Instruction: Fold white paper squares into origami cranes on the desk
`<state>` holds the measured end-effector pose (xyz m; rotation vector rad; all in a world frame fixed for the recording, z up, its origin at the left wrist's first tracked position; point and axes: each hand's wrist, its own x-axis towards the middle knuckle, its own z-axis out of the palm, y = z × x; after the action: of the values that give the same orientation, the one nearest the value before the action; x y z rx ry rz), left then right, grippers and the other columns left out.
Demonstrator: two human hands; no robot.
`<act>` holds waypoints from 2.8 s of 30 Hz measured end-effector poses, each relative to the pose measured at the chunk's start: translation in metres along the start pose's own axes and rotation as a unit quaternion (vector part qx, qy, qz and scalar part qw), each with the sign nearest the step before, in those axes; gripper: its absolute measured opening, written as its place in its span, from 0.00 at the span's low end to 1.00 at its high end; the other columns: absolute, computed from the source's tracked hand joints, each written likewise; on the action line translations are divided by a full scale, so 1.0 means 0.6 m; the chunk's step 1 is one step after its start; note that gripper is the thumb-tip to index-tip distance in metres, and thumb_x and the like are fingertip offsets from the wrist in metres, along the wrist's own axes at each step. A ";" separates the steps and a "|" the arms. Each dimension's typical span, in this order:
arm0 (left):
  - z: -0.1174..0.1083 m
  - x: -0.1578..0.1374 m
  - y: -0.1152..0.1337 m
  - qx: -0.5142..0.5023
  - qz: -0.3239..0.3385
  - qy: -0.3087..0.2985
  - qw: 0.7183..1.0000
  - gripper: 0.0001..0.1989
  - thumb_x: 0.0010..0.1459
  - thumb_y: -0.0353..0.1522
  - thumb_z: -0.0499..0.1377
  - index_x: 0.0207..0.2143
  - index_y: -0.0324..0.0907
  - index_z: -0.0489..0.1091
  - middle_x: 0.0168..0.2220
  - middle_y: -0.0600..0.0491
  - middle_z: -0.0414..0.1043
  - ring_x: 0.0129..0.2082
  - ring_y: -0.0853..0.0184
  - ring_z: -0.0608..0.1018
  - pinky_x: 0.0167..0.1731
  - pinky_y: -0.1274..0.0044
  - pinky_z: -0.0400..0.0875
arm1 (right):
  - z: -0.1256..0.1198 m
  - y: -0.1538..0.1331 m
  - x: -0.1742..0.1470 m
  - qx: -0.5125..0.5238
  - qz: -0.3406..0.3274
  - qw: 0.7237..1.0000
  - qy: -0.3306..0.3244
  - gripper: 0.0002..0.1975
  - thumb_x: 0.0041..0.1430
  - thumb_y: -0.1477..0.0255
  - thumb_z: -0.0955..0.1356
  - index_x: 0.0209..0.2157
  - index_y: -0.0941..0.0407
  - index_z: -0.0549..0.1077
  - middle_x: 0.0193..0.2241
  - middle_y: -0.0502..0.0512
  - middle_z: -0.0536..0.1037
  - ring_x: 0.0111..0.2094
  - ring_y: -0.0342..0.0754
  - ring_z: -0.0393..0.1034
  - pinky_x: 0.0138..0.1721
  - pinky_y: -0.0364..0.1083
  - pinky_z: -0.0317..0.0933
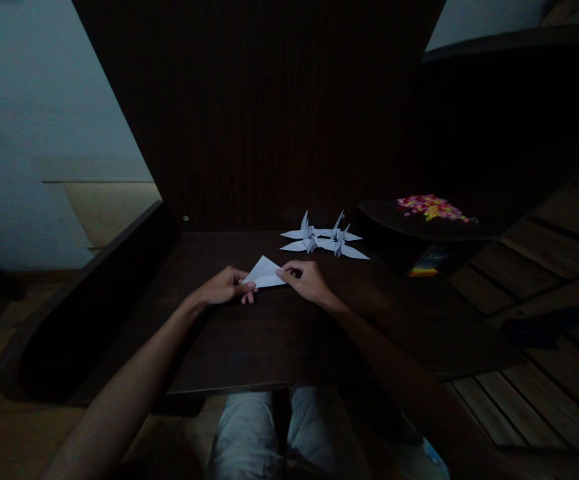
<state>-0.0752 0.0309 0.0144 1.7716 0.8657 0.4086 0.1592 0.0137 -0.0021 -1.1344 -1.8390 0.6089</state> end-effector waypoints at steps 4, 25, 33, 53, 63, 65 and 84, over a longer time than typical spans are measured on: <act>0.007 -0.004 0.010 -0.002 0.003 -0.059 0.998 0.18 0.57 0.42 0.58 0.29 0.34 0.73 0.26 0.47 0.77 0.21 0.73 0.71 0.23 0.81 0.63 | -0.001 0.004 0.002 0.041 0.009 0.998 -0.055 0.12 0.56 0.65 0.67 0.29 0.59 0.76 0.25 0.52 0.77 0.27 0.44 0.68 0.29 0.42 0.61; 0.044 0.004 0.015 -0.097 -0.028 -0.033 0.994 0.19 0.56 0.44 0.60 0.33 0.34 0.74 0.29 0.47 0.78 0.25 0.69 0.77 0.27 0.79 0.69 | 0.018 -0.016 -0.015 -0.041 -0.033 0.992 -0.116 0.11 0.65 0.70 0.58 0.29 0.56 0.64 0.20 0.45 0.65 0.21 0.40 0.61 0.24 0.40 0.49; 0.042 0.003 0.017 -0.129 -0.031 0.014 0.991 0.19 0.54 0.43 0.61 0.32 0.33 0.74 0.26 0.46 0.78 0.22 0.68 0.77 0.24 0.79 0.69 | 0.022 -0.015 -0.015 -0.021 -0.024 0.996 -0.078 0.11 0.63 0.65 0.62 0.31 0.57 0.68 0.22 0.47 0.69 0.24 0.41 0.64 0.27 0.40 0.53; 0.039 0.009 0.015 -0.190 0.005 0.139 0.972 0.17 0.48 0.42 0.64 0.25 0.35 0.77 0.24 0.48 0.77 0.23 0.65 0.75 0.27 0.75 0.68 | 0.008 -0.008 0.001 0.301 0.126 0.945 0.003 0.18 0.48 0.57 0.72 0.25 0.59 0.72 0.14 0.48 0.72 0.12 0.38 0.60 0.14 0.38 0.51; 0.034 0.009 0.017 -0.192 -0.038 0.155 0.968 0.12 0.38 0.38 0.67 0.16 0.36 0.74 0.17 0.53 0.71 0.19 0.71 0.68 0.21 0.79 0.59 | 0.009 -0.023 -0.005 0.266 0.123 0.953 -0.077 0.22 0.51 0.54 0.68 0.19 0.59 0.70 0.14 0.52 0.74 0.12 0.39 0.63 0.15 0.39 0.54; 0.036 0.008 0.019 -0.210 -0.037 0.128 0.969 0.13 0.38 0.38 0.67 0.15 0.35 0.73 0.16 0.52 0.71 0.18 0.70 0.68 0.20 0.78 0.59 | 0.012 -0.022 -0.003 0.299 0.149 0.939 -0.076 0.23 0.50 0.53 0.69 0.19 0.59 0.69 0.13 0.52 0.74 0.11 0.40 0.62 0.13 0.39 0.53; 0.043 0.010 0.010 -0.132 0.045 0.107 0.984 0.16 0.52 0.41 0.62 0.23 0.36 0.74 0.20 0.54 0.70 0.19 0.72 0.68 0.22 0.79 0.60 | 0.037 -0.003 -0.010 0.274 0.136 0.946 -0.108 0.23 0.52 0.53 0.67 0.19 0.59 0.69 0.12 0.49 0.70 0.11 0.38 0.60 0.12 0.38 0.51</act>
<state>-0.0525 0.0171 0.0098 1.5433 0.8401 0.7491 0.1408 0.0084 -0.0145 -0.9668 -1.5427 1.3571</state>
